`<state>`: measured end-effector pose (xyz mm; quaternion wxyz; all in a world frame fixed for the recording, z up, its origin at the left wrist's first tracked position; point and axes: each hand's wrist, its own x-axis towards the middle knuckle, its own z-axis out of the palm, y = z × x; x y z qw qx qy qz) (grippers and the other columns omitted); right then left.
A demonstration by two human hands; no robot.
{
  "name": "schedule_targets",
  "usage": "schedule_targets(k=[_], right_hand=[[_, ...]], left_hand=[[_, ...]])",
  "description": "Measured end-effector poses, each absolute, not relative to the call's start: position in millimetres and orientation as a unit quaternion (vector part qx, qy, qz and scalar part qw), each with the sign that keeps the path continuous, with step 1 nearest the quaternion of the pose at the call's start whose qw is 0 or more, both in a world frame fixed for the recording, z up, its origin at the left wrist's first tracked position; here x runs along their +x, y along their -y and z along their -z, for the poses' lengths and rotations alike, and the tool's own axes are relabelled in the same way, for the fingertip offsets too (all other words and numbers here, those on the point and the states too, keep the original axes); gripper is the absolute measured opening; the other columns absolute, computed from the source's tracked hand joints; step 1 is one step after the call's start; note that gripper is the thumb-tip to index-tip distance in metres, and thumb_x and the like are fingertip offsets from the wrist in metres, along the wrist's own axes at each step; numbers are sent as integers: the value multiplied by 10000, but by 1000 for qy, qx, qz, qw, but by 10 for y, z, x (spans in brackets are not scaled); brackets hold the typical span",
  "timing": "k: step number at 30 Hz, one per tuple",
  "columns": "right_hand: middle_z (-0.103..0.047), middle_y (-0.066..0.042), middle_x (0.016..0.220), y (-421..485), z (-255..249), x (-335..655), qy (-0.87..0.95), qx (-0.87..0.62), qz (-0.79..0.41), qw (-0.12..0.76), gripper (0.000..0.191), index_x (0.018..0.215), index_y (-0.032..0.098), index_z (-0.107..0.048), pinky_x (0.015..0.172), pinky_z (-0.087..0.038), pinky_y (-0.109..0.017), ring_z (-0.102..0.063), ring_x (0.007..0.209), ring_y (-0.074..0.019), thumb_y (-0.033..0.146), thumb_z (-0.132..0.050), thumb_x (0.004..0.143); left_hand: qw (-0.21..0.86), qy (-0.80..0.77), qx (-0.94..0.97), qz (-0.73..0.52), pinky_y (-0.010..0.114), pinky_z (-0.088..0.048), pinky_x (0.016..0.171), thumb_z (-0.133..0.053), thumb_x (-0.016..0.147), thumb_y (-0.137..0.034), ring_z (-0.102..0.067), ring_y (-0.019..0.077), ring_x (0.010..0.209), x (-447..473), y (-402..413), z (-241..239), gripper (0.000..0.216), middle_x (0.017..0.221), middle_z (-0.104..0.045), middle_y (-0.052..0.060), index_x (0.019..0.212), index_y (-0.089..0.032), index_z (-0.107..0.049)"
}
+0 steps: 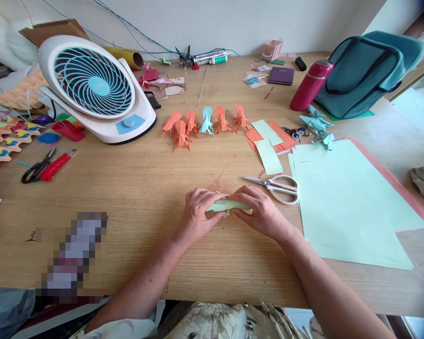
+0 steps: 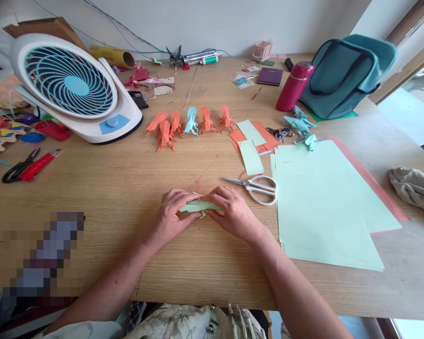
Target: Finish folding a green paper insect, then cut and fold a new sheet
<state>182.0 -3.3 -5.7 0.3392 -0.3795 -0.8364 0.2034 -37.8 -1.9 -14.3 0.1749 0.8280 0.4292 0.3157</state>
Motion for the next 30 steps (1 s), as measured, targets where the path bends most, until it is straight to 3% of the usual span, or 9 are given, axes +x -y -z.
schedule_targets(k=[7, 13, 30], right_hand=[[-648, -75, 1044, 56, 4, 1812, 792, -401, -318, 333, 268, 1144, 209, -614, 816, -513, -332, -632, 936, -209, 152, -621, 883], [-691, -30, 910, 51, -1, 1800, 723, -448, -406, 333, 269, 1155, 187, -588, 730, -493, -288, -645, 795, -169, 156, -565, 888], [-615, -7, 832, 55, 134, 1747, 640, -436, -522, 358, 212, 1112, 192, -576, 680, -422, -267, -557, 740, -144, 301, -571, 930]], left_hand=[[161, -439, 824, -319, 402, -399, 902, -702, 869, -273, -604, 227, 950, -378, 28, 151, 274, 1015, -744, 31, 1142, -274, -672], [164, -408, 843, -308, 390, -381, 882, -688, 884, -275, -606, 215, 943, -373, 41, 147, 271, 1018, -740, 29, 1154, -268, -667], [77, -385, 866, -309, 391, -355, 859, -690, 864, -457, -564, 192, 854, -356, 77, 99, 316, 877, -737, 17, 1085, -234, -725]])
